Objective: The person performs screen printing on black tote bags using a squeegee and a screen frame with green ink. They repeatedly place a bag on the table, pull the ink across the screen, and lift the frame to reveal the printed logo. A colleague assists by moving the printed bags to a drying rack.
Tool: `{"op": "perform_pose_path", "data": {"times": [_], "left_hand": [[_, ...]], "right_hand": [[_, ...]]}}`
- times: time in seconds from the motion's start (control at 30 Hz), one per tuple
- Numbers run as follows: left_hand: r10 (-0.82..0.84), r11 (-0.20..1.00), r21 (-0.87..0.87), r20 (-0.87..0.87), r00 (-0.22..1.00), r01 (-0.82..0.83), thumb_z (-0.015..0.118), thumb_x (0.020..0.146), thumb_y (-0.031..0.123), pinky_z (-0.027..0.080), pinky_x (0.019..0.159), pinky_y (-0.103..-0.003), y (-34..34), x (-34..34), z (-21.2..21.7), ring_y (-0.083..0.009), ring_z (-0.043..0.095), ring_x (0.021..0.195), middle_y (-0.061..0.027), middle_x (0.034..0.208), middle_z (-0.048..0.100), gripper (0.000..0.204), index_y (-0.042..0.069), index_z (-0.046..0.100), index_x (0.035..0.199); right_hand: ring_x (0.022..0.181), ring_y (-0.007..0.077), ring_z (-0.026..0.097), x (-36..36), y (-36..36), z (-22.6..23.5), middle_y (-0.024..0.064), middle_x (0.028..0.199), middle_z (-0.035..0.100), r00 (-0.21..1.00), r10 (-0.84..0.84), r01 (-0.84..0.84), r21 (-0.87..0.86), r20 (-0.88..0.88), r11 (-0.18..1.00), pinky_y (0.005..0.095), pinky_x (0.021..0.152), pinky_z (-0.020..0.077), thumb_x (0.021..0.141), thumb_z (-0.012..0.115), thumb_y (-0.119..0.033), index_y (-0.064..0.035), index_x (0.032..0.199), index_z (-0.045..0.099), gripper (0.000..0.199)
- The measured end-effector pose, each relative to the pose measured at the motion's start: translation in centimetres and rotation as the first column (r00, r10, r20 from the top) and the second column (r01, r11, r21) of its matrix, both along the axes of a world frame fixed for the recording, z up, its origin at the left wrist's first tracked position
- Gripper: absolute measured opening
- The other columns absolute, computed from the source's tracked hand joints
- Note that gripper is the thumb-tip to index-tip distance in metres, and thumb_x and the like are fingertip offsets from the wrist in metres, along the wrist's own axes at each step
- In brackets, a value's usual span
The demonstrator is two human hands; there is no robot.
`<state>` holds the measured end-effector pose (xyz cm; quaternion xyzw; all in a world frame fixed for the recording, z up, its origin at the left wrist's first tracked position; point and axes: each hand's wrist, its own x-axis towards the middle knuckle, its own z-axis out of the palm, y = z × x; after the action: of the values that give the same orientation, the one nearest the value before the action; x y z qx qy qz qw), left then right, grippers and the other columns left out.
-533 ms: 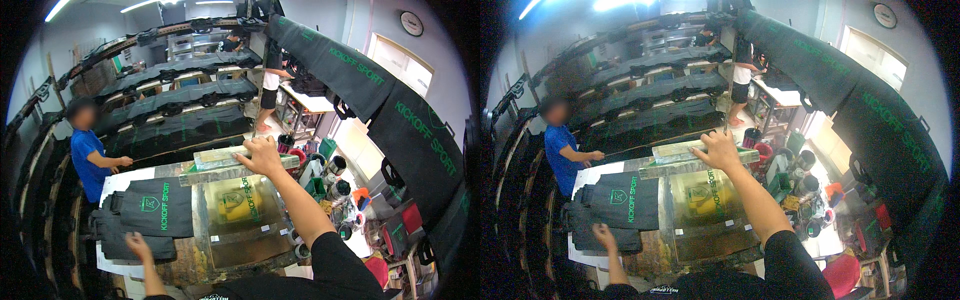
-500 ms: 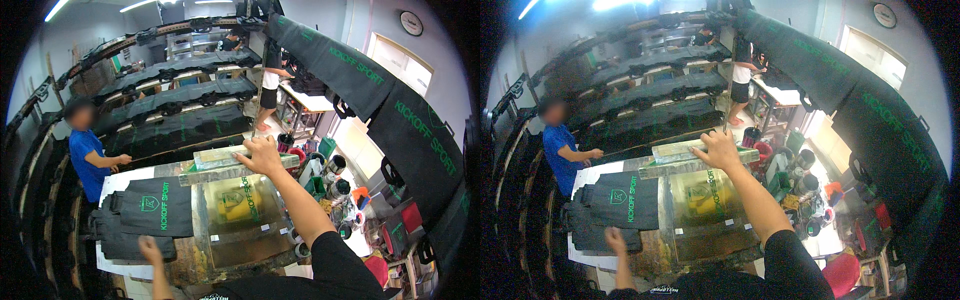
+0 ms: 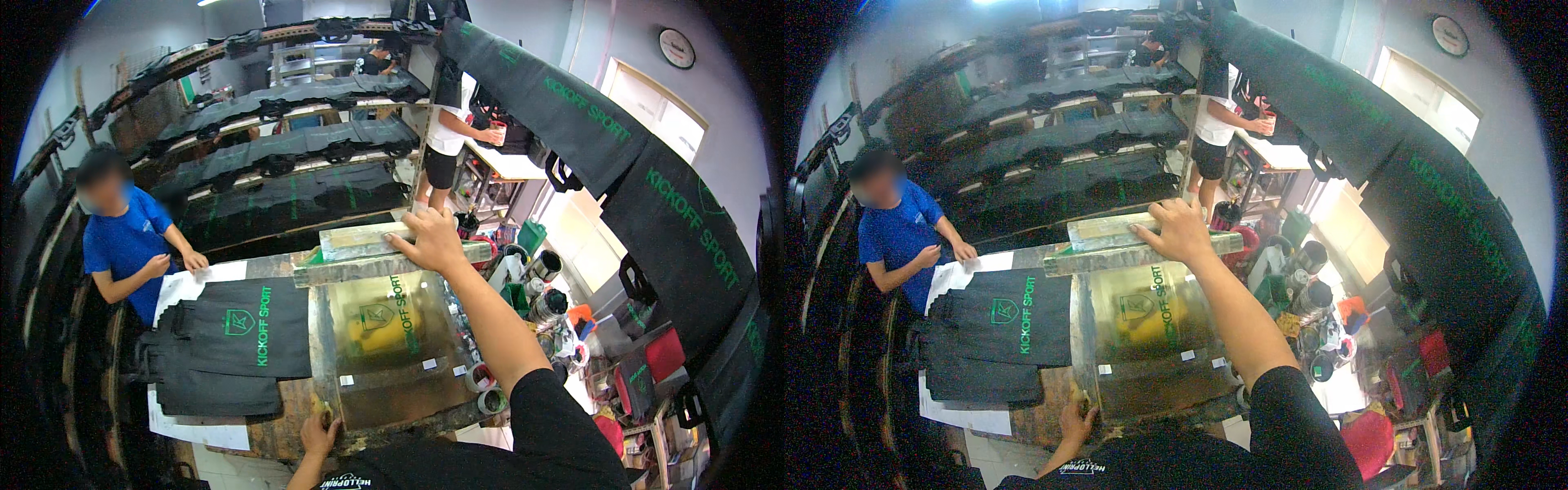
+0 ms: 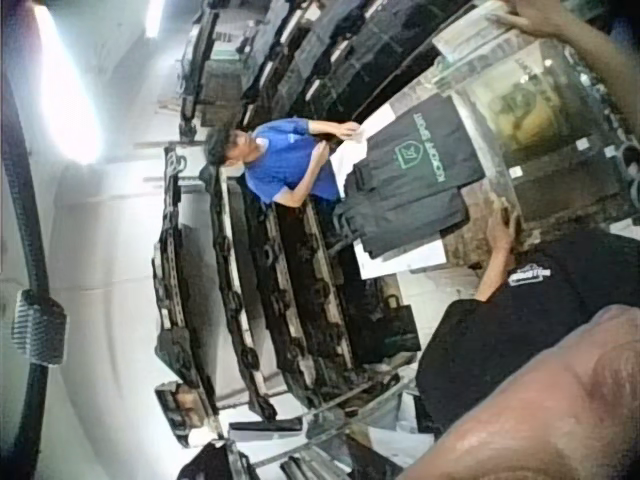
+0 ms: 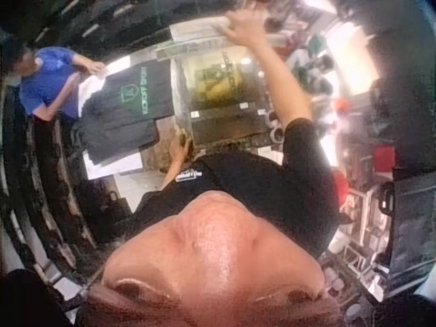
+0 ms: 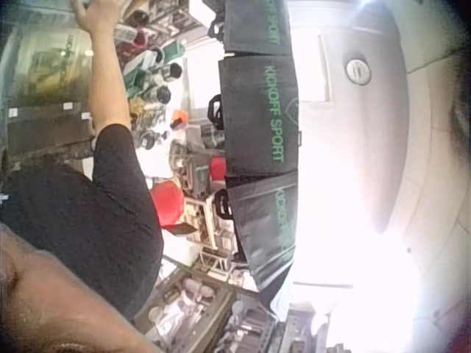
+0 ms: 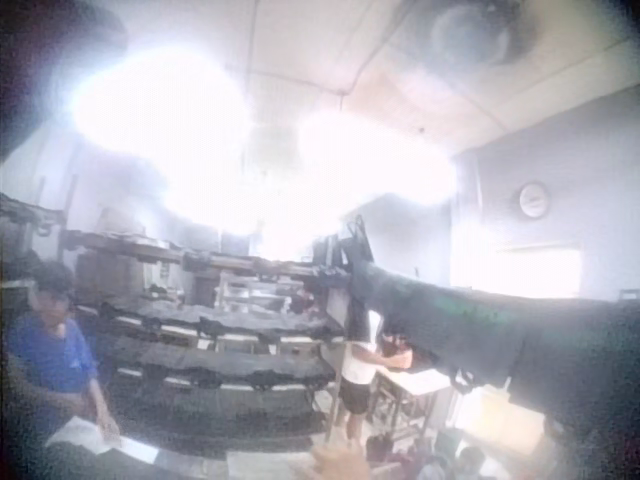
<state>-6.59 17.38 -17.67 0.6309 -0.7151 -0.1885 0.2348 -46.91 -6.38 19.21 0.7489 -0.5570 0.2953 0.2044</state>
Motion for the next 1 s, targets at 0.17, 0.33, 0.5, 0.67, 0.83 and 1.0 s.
{"op": "perform_pose_path", "data": {"times": [0.17,0.33,0.5,0.67,0.83,1.0], "left_hand": [[0.037,0.998,0.049,0.004,0.999,-0.038,0.076,0.092,0.05,0.05,0.081,-0.052,0.2,-0.3,0.9,-0.0392,0.066,0.091,-0.0157,0.093,0.069,0.048,0.007,0.071,0.112],[0.102,0.995,0.02,-0.033,0.994,-0.101,0.079,0.09,0.049,0.051,0.082,-0.052,-0.1,-0.9,1.0,-0.0403,0.067,0.096,-0.0179,0.098,0.072,0.047,0.007,0.072,0.109],[0.066,0.976,0.21,-0.029,0.997,-0.059,0.08,0.09,0.044,0.051,0.084,-0.054,-1.0,-0.4,1.6,-0.0408,0.068,0.096,-0.0181,0.098,0.072,0.046,0.004,0.072,0.111],[0.051,0.964,-0.264,0.095,0.994,-0.025,0.075,0.096,0.039,0.049,0.092,-0.056,-4.5,4.3,1.3,-0.0456,0.061,0.109,-0.0237,0.114,0.068,0.045,0.001,0.071,0.118],[0.261,0.961,-0.181,0.36,0.896,-0.208,0.063,0.103,0.045,0.02,0.126,-0.06,-9.6,9.7,3.9,-0.0447,0.026,0.155,-0.0208,0.166,0.034,0.07,0.007,0.045,0.159],[0.126,0.919,0.229,0.598,0.791,-0.32,0.045,0.106,0.06,-0.001,0.13,-0.061,-10.9,9.0,5.7,-0.0403,0.002,0.164,-0.0153,0.179,0.008,0.082,0.012,0.026,0.169]], "right_hand": [[0.096,0.0323,0.065,0.0,-0.3,0.1,0.0129,0.09,0.068,1.0,0.007,-0.007,-0.003,-0.002,1.0,0.0487,0.091,0.0413,0.094,0.068,-0.056,-0.0074,0.105,0.076,0.051],[0.089,0.0298,0.065,-0.2,-1.1,0.4,0.0118,0.082,0.067,1.0,-0.009,0.009,0.004,-0.016,1.0,0.0455,0.081,0.0384,0.094,0.068,-0.058,-0.0091,0.093,0.074,0.05],[0.086,0.0303,0.066,-0.1,-1.8,0.5,0.0108,0.082,0.068,1.0,0.004,-0.004,-0.014,0.0,1.0,0.0476,0.082,0.0413,0.095,0.063,-0.063,-0.009,0.091,0.072,0.055],[0.09,0.0311,0.067,-0.8,-1.7,0.6,0.0115,0.086,0.07,1.0,-0.016,0.016,0.016,-0.013,1.0,0.0468,0.085,0.0403,0.095,0.065,-0.061,-0.0078,0.095,0.072,0.053],[0.092,0.0319,0.067,-0.7,-2.3,0.5,0.0118,0.087,0.07,1.0,-0.008,0.008,-0.004,-0.007,1.0,0.0482,0.085,0.0406,0.096,0.063,-0.063,-0.0083,0.095,0.072,0.055],[0.09,0.0313,0.068,-0.6,-2.4,0.2,0.0111,0.085,0.07,1.0,-0.007,0.007,-0.005,-0.014,1.0,0.0482,0.082,0.0413,0.095,0.061,-0.066,-0.0092,0.091,0.071,0.058]]}}
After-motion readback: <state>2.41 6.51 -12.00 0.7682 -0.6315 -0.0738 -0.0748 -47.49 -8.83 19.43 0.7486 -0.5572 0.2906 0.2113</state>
